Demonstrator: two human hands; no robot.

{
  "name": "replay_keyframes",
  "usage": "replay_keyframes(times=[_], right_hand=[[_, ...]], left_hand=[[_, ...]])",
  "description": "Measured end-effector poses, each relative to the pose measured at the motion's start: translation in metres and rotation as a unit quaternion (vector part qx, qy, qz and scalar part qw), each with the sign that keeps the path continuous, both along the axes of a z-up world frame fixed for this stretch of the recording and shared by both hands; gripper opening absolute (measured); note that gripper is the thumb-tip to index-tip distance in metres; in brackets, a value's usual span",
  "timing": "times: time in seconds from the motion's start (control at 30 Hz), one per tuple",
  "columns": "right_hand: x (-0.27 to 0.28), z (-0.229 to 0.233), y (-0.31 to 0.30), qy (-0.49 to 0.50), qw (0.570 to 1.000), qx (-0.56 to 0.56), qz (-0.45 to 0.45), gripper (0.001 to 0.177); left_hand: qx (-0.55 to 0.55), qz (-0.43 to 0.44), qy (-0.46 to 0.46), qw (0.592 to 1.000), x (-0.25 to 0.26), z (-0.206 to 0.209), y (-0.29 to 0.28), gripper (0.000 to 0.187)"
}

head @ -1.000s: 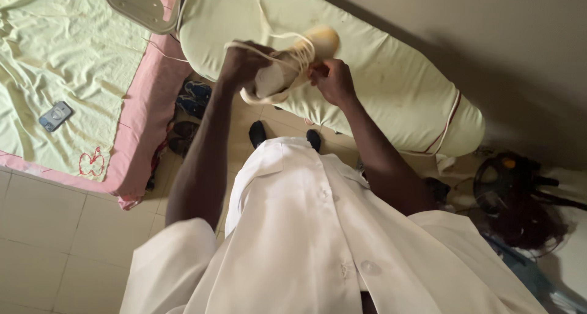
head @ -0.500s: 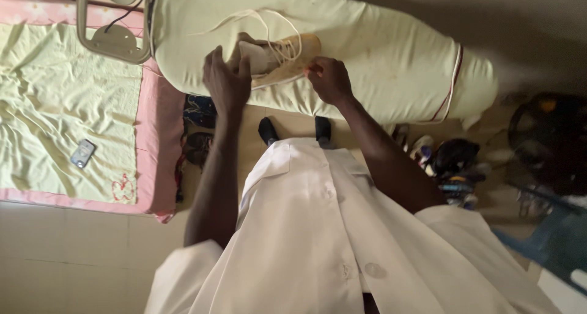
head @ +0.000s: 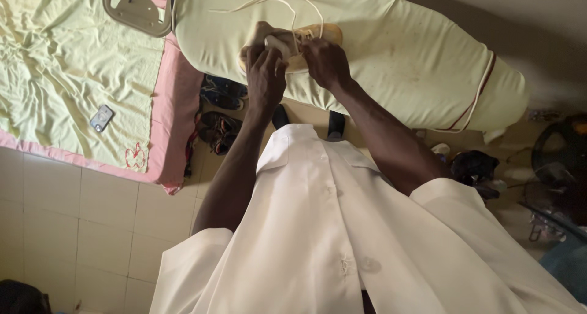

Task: The person unties the laces of a beige sneaker placed on an ironing board, then removes the laces completely. The person then picks up a dark-colored sneaker from the floor and places it on the ironing board.

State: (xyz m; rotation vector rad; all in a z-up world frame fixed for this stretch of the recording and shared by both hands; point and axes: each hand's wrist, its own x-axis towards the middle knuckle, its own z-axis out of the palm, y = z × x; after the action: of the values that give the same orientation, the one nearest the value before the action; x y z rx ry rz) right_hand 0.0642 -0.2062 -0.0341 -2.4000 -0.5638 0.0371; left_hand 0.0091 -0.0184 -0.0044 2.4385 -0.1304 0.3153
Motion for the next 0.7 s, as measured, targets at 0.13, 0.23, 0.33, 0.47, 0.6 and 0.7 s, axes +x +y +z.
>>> replay_keyframes(times=[0.13,0.23,0.33,0.47,0.6,0.7], right_hand=[[0.001,-0.009,-0.005,0.001,0.992,0.122,-0.036,0.007],[-0.001,-0.017,-0.007,0.088,0.972,0.211,-0.048,0.015],[-0.001,-0.016,-0.012,0.178,0.937,0.299,-0.015,0.019],[0.011,0.018,-0.018,0.151,0.954,0.253,0.055,0.019],[0.018,0.073,-0.024,0.114,0.980,0.143,0.082,0.011],[0.021,0.106,-0.024,0.051,0.986,0.074,0.142,0.016]], left_hand=[[-0.059,0.019,0.023,0.998,0.009,-0.004,0.003,0.016],[-0.071,0.023,0.055,0.996,0.015,-0.004,0.005,0.015],[-0.042,0.022,0.117,0.992,0.021,0.004,0.003,0.011],[0.150,0.017,-0.085,0.985,0.018,0.028,-0.014,0.028],[0.132,-0.054,0.080,0.987,0.016,0.040,-0.025,0.010],[0.025,-0.082,0.127,0.988,0.025,0.032,-0.037,0.021]])
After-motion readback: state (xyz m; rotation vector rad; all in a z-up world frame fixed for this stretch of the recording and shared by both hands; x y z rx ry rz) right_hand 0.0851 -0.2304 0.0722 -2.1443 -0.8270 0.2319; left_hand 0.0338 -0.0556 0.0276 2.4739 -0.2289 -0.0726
